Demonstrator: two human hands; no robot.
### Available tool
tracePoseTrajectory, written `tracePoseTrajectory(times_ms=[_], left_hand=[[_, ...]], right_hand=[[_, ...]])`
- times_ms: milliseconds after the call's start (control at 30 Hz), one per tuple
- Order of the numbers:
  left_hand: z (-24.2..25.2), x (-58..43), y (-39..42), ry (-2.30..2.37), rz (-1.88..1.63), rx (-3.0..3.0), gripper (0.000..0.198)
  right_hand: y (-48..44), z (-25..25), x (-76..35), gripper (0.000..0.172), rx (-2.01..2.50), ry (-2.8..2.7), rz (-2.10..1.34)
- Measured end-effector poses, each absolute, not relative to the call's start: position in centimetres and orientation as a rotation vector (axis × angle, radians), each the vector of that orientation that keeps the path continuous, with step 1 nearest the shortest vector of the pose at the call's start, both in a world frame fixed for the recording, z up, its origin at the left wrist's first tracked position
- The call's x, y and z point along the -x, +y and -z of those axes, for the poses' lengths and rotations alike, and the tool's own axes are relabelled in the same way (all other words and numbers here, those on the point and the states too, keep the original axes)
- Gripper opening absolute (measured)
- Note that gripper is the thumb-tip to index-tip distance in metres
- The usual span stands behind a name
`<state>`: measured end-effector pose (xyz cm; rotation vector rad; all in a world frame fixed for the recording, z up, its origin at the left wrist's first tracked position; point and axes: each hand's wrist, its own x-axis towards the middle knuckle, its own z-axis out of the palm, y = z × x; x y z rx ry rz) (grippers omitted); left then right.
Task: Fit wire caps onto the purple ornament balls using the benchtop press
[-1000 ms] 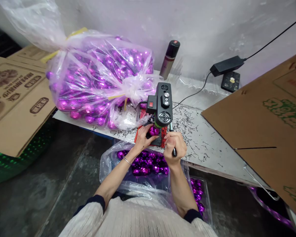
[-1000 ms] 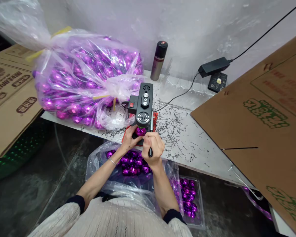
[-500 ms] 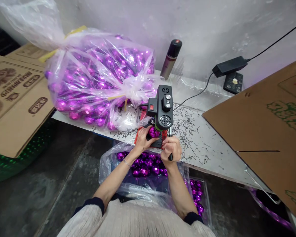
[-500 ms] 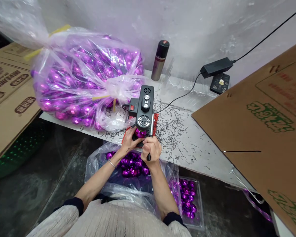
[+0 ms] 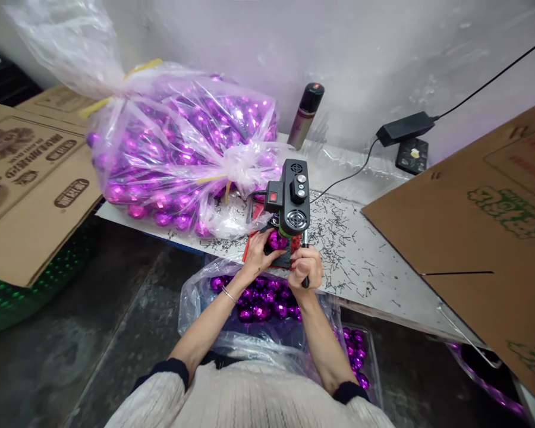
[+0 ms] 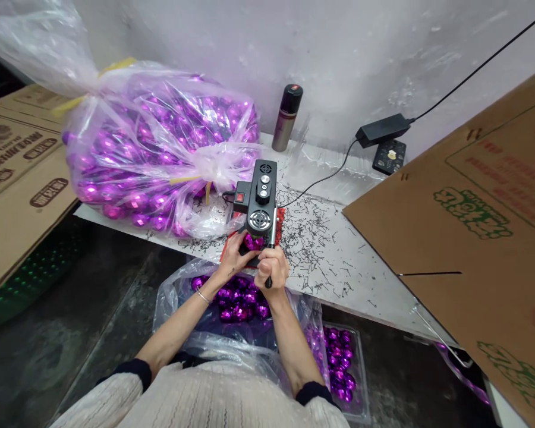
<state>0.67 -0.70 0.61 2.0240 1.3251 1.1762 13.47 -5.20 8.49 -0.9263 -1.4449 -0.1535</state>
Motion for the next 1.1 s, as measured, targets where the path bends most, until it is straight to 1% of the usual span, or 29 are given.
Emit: tracePoseTrajectory(times_ms=[367,533,633,833,933,1033,1100], left_hand=[[-0.6,-0.6,-0.1,1.276,-1.181,-1.981,0.065],[-0.9,-0.6,-0.1,1.272,-1.168,-1.920,0.061],[-1.3,-0.7,0.1,1.255,-1.156,-1.875,0.063],[-1.8,0.2,-1.5,1.237,-1.248,-1.768,0.071],[-0.9,1.7,-5.2,1.102,-1.253,-1.994,0.077],[0.4,3.0,-8.9,0.934,-1.152,-2.298,0.083],[0.6,3.5,-9.4,0.946,-1.139,-2.378,0.085]], right_hand=[[-4.7,-8.5,-13.3,0.030,0.919,-1.446,0.164],[-4.6,-8.7,-13.2,0.032,0.865,-1.499,0.232],[-4.8,-10.6,-13.0,0.034,0.900,-1.455,0.200],[-5.2,-16.2,-12.8,0.039,1.042,-1.369,-0.032],[-5.3,-16.4,-12.8,0.038,1.032,-1.372,-0.017],[-5.5,-15.1,-12.8,0.036,1.016,-1.390,0.026],[-5.6,-14.3,-12.8,0.034,0.999,-1.411,0.050]])
